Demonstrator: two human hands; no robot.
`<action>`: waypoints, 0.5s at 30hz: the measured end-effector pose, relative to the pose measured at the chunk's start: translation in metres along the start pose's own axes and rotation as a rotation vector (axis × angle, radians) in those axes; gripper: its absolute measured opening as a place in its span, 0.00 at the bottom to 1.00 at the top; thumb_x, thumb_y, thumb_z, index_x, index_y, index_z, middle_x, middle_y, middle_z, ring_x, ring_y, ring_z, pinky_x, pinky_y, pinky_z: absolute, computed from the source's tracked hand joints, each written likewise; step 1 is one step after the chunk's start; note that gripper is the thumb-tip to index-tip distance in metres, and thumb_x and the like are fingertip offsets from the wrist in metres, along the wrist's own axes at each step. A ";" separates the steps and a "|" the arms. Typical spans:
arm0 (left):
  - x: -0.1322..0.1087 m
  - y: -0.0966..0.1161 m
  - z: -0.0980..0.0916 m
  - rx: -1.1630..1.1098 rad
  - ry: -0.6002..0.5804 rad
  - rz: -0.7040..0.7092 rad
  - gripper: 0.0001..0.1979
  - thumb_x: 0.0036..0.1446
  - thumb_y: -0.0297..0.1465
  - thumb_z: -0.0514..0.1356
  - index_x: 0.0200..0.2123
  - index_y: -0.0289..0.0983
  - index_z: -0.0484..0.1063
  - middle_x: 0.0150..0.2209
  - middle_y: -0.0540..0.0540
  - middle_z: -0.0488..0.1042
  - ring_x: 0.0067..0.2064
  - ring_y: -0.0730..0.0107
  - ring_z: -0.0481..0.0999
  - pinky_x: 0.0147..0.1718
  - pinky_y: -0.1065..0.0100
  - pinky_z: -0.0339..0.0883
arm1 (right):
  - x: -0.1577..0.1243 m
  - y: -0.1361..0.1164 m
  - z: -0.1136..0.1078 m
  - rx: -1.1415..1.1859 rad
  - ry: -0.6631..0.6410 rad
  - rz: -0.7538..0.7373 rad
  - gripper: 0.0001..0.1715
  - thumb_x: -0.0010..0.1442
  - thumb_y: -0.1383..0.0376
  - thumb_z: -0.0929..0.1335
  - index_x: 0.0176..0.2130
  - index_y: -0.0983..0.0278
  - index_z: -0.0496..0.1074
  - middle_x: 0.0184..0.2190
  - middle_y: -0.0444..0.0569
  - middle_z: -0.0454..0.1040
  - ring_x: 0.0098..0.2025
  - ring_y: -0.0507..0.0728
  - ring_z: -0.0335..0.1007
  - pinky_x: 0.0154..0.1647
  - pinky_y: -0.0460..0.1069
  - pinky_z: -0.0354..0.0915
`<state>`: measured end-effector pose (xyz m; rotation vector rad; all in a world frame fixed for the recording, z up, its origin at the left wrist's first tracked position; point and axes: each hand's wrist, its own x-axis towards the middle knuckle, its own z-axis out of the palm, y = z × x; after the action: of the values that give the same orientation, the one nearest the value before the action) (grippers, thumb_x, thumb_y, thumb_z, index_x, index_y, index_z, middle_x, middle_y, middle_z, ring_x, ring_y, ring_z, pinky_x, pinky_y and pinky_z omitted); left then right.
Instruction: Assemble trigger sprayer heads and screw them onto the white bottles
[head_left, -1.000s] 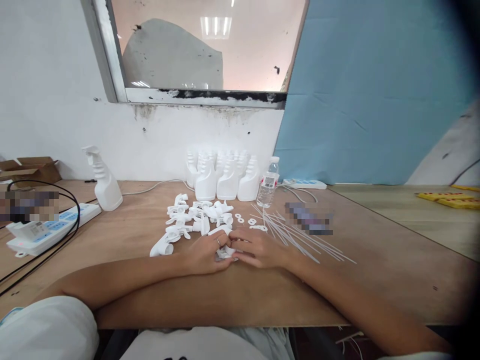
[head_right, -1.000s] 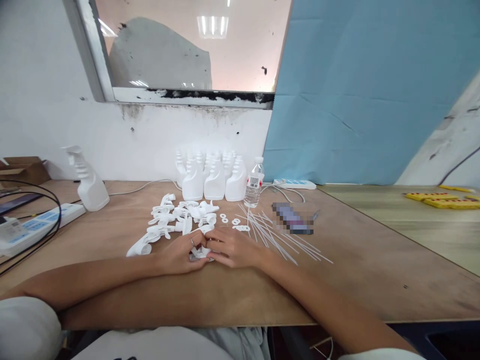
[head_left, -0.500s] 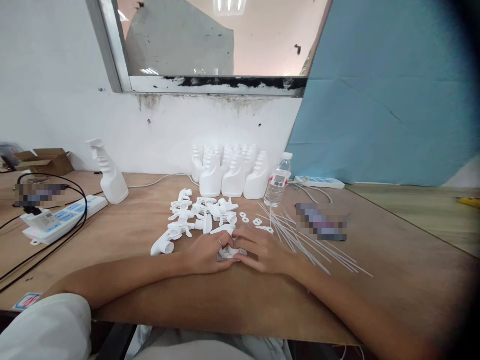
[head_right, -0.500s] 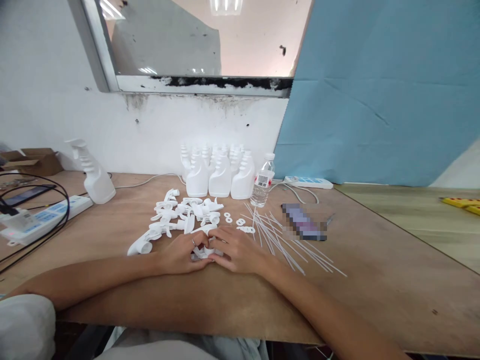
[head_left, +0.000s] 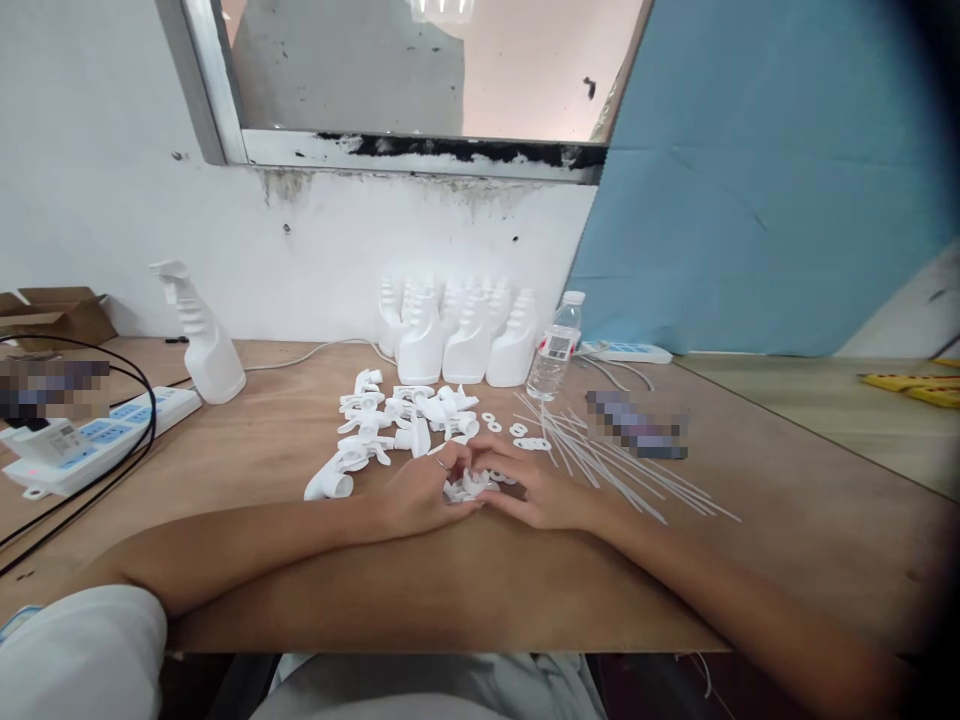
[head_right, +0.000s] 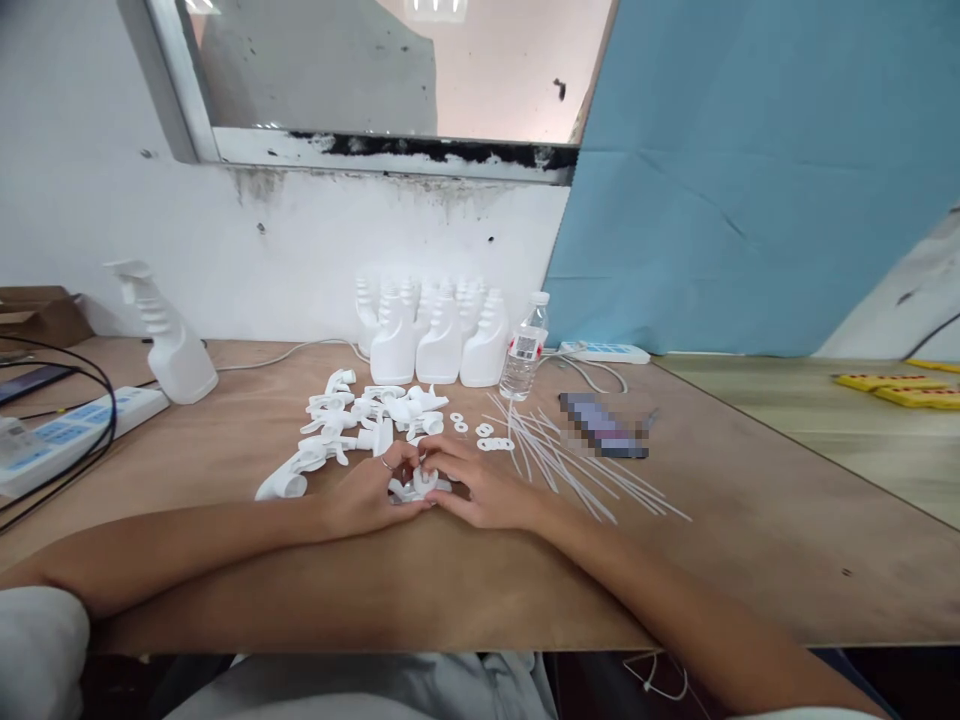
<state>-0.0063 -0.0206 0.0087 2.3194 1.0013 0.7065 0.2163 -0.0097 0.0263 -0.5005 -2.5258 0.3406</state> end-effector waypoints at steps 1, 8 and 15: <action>-0.001 0.000 0.000 -0.002 -0.006 -0.010 0.17 0.57 0.41 0.61 0.44 0.41 0.60 0.35 0.51 0.70 0.34 0.68 0.72 0.35 0.67 0.64 | 0.001 -0.003 0.000 0.010 -0.014 0.011 0.11 0.65 0.66 0.66 0.48 0.65 0.69 0.52 0.59 0.67 0.56 0.59 0.65 0.57 0.55 0.64; -0.002 -0.006 0.002 0.025 -0.017 0.076 0.18 0.56 0.38 0.63 0.44 0.41 0.59 0.39 0.49 0.70 0.39 0.66 0.72 0.39 0.65 0.66 | 0.003 -0.003 -0.020 0.158 0.042 0.060 0.14 0.67 0.61 0.65 0.49 0.64 0.73 0.53 0.59 0.68 0.54 0.58 0.68 0.55 0.56 0.66; 0.000 0.001 -0.001 0.108 -0.056 0.225 0.12 0.59 0.33 0.60 0.47 0.42 0.65 0.48 0.47 0.69 0.44 0.66 0.72 0.46 0.65 0.66 | -0.024 0.049 -0.078 -0.285 0.170 0.478 0.19 0.65 0.55 0.63 0.33 0.64 0.77 0.31 0.51 0.78 0.34 0.57 0.72 0.38 0.49 0.64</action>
<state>-0.0063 -0.0206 0.0099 2.5585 0.7789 0.6843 0.2922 0.0351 0.0627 -1.1982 -2.2755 0.0991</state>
